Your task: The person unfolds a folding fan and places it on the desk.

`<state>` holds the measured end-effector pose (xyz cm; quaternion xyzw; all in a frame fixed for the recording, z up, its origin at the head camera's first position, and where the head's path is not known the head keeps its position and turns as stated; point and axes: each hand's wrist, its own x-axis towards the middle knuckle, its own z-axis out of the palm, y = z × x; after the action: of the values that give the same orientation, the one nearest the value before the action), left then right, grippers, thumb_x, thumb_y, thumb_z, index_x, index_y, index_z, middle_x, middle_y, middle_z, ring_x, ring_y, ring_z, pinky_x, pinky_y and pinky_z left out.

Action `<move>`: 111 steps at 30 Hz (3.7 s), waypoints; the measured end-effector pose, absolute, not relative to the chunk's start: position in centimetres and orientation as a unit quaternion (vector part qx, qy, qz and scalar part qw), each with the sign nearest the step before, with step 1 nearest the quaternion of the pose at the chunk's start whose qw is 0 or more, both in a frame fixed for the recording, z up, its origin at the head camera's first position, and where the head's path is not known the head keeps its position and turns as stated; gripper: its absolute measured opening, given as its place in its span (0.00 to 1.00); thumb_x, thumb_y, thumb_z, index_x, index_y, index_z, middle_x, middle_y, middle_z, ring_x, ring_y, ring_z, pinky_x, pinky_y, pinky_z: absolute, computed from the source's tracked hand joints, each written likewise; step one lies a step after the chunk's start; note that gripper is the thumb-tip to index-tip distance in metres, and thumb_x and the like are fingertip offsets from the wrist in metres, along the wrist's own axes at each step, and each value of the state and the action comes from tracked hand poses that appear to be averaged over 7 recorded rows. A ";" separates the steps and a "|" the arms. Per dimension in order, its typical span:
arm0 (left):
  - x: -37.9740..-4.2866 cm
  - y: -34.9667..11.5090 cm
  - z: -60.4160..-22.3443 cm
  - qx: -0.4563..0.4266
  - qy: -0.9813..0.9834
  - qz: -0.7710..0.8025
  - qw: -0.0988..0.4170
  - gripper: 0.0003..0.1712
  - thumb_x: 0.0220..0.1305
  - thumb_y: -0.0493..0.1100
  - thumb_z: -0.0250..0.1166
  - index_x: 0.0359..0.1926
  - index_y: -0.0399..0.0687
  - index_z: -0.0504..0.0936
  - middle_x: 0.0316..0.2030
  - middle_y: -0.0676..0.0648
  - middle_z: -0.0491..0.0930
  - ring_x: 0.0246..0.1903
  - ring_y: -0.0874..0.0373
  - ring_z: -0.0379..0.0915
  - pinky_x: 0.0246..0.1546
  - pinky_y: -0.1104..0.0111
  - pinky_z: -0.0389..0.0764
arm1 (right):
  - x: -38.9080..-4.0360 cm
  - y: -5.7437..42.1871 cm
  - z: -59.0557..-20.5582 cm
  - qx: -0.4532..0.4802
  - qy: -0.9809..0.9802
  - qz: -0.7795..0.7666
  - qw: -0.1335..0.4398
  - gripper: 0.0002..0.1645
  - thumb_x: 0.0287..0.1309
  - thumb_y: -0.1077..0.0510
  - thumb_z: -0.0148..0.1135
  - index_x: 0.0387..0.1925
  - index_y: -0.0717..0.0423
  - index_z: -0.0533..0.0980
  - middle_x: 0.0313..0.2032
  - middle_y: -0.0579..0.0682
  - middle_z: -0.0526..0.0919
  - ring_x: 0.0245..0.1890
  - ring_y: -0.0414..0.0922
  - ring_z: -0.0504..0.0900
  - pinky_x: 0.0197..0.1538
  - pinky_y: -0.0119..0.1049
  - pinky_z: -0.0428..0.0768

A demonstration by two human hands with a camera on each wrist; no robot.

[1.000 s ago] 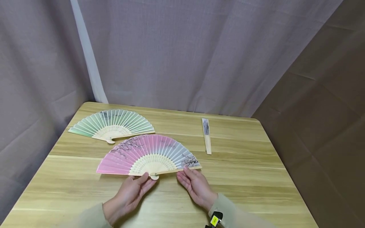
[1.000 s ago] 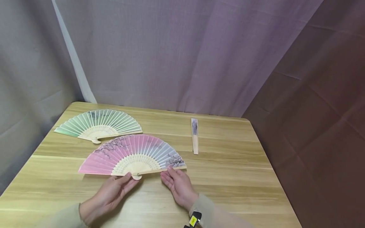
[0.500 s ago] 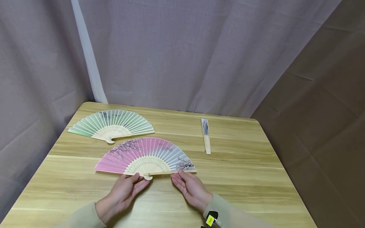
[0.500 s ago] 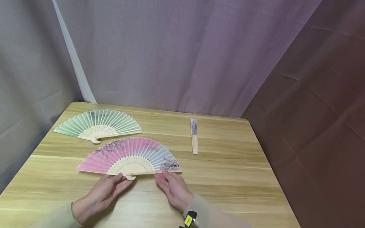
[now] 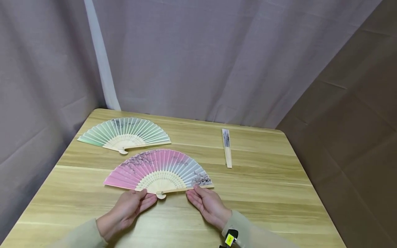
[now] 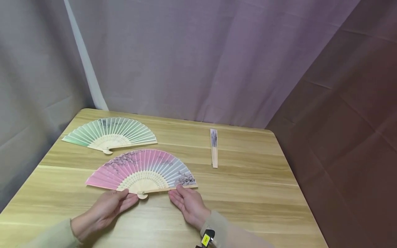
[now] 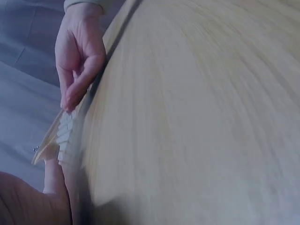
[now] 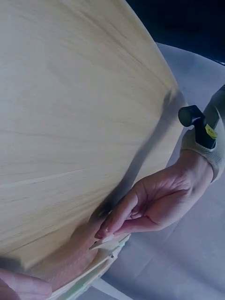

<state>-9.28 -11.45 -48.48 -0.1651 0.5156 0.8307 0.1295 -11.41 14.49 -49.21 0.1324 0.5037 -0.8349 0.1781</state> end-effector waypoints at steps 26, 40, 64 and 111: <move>-8.1 -13.6 -48.5 -0.168 0.537 0.816 0.132 0.15 0.75 0.34 0.44 0.50 0.20 0.62 0.38 0.30 0.81 0.40 0.45 0.82 0.50 0.59 0.82 | -10.2 13.3 -49.2 0.131 0.494 -0.837 0.197 0.21 0.68 0.60 0.56 0.53 0.73 0.65 0.37 0.56 0.83 0.42 0.47 0.85 0.57 0.38 0.80; -6.5 -15.6 -48.8 -0.148 0.559 0.800 0.158 0.22 0.75 0.37 0.46 0.55 0.15 0.62 0.41 0.30 0.81 0.43 0.45 0.82 0.51 0.58 0.82 | -9.1 14.2 -49.2 0.143 0.508 -0.822 0.213 0.25 0.66 0.53 0.60 0.53 0.70 0.68 0.41 0.58 0.83 0.42 0.47 0.84 0.56 0.39 0.81; -13.3 -9.4 -42.3 -0.063 0.674 0.723 0.137 0.31 0.64 0.49 0.65 0.57 0.31 0.66 0.53 0.33 0.71 0.44 0.46 0.77 0.48 0.61 0.84 | -18.2 21.9 -45.4 0.069 0.697 -0.713 0.028 0.24 0.61 0.53 0.65 0.51 0.67 0.74 0.47 0.66 0.80 0.39 0.53 0.84 0.48 0.45 0.85; -25.3 14.8 -45.6 0.091 0.914 0.394 0.037 0.25 0.51 0.58 0.74 0.28 0.42 0.76 0.26 0.46 0.76 0.25 0.53 0.71 0.24 0.64 0.78 | -29.5 28.1 -42.5 0.180 0.749 -0.636 0.055 0.32 0.61 0.58 0.65 0.61 0.69 0.65 0.54 0.61 0.72 0.56 0.57 0.72 0.61 0.47 0.77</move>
<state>-25.27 14.83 -45.57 0.0914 0.9137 0.3943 0.0368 -29.47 28.09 -42.54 0.1801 0.7487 -0.6356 0.0551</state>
